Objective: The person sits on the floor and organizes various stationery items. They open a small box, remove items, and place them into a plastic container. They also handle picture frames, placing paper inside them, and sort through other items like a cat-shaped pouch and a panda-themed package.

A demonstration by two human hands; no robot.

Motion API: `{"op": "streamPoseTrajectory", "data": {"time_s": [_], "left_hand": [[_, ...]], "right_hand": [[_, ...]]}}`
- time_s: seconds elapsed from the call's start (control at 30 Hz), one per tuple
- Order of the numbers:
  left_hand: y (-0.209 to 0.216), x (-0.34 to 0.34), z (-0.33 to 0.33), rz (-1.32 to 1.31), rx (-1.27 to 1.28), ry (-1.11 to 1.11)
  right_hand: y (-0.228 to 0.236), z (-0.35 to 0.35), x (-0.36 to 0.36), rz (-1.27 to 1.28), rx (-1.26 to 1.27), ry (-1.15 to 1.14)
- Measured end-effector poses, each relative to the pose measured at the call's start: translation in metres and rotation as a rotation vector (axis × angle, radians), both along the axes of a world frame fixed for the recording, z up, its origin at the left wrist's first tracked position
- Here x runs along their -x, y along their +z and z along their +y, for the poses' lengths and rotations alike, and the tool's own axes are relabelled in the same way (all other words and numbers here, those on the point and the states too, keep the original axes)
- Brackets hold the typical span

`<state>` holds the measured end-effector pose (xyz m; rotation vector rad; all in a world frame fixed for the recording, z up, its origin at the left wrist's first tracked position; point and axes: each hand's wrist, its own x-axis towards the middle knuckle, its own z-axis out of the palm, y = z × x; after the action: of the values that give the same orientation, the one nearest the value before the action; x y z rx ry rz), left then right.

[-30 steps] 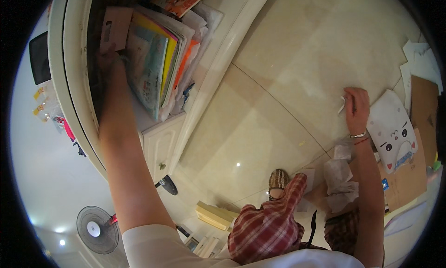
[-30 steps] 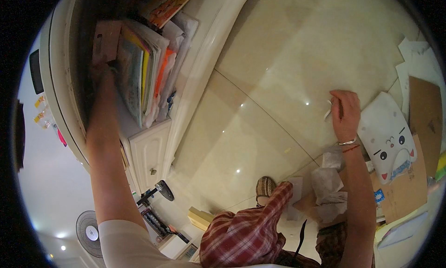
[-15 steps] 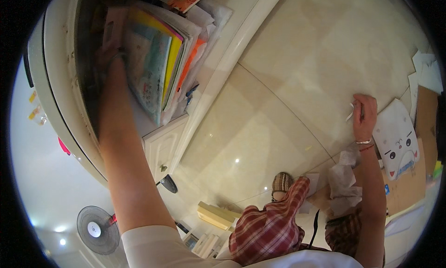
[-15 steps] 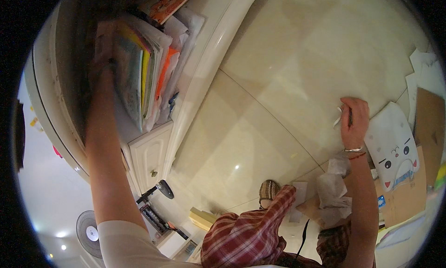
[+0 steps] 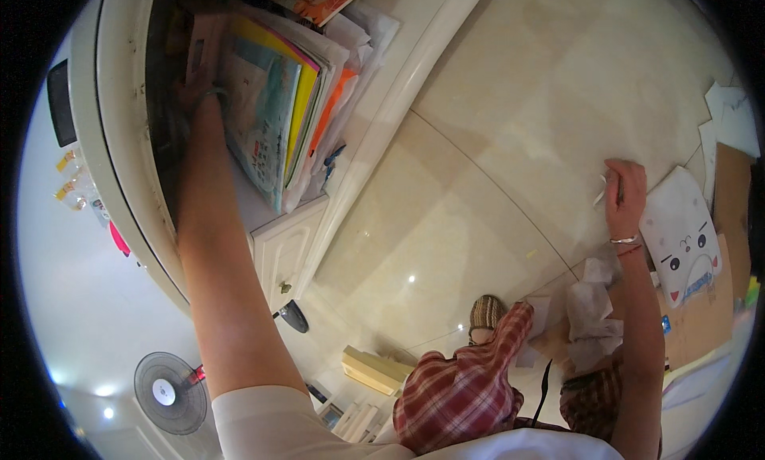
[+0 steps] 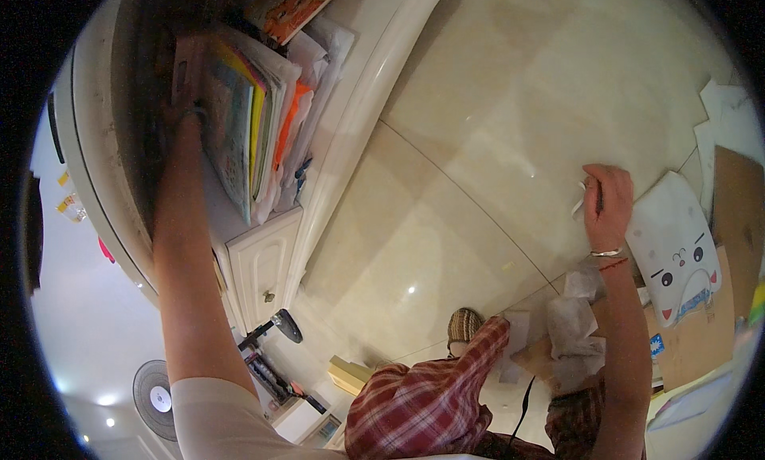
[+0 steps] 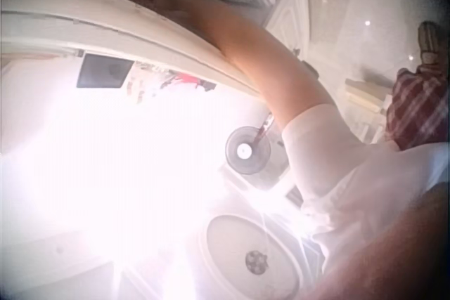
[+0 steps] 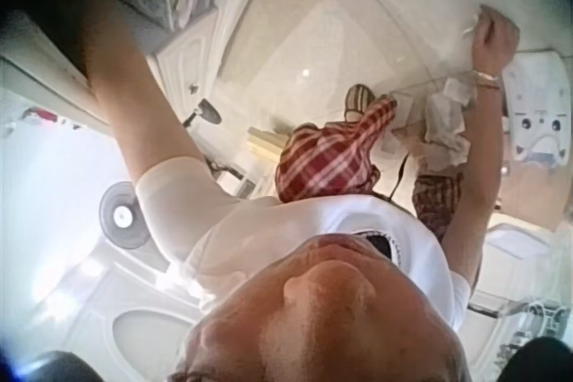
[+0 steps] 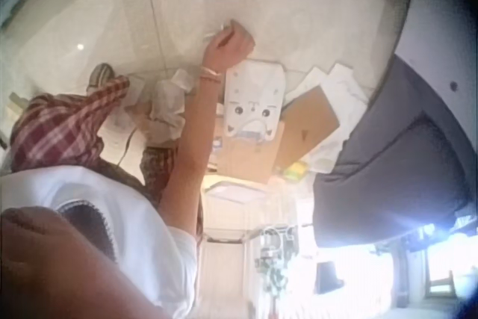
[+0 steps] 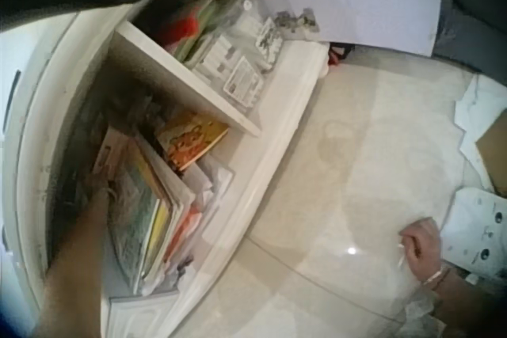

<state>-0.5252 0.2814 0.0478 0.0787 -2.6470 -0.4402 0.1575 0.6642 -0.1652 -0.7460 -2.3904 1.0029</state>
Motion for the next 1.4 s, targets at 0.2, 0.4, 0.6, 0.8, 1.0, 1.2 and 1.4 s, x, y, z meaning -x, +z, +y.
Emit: {"op": "streamPoseTrajectory", "data": {"time_s": [0.2,0.4,0.6,0.8,1.0,1.2,1.4], "left_hand": [[0.009,-0.067,0.046,0.192,0.023,-0.378],[-0.023,-0.179,0.130,-0.354,0.159,-0.618],[-0.004,-0.216,0.146,-0.474,0.107,-0.567],[0.022,-0.259,0.143,-0.218,0.066,-0.615],[0.003,-0.432,0.167,0.038,-0.074,-1.139],[-0.135,-0.596,0.179,-1.126,-0.240,-1.176],[-0.183,-0.702,0.204,-1.325,-0.358,-0.963]], "right_hand": [[-0.001,-0.003,0.000,0.033,-0.028,0.019],[-0.004,0.002,-0.004,0.021,-0.083,0.010],[-0.004,0.001,-0.001,-0.005,0.026,0.051],[0.030,0.014,-0.012,-0.072,0.172,0.139],[0.108,0.060,-0.063,-0.323,-0.025,0.538],[0.190,0.136,-0.171,-0.361,0.367,0.115],[0.125,0.074,-0.347,-0.219,0.715,-0.347]]}}
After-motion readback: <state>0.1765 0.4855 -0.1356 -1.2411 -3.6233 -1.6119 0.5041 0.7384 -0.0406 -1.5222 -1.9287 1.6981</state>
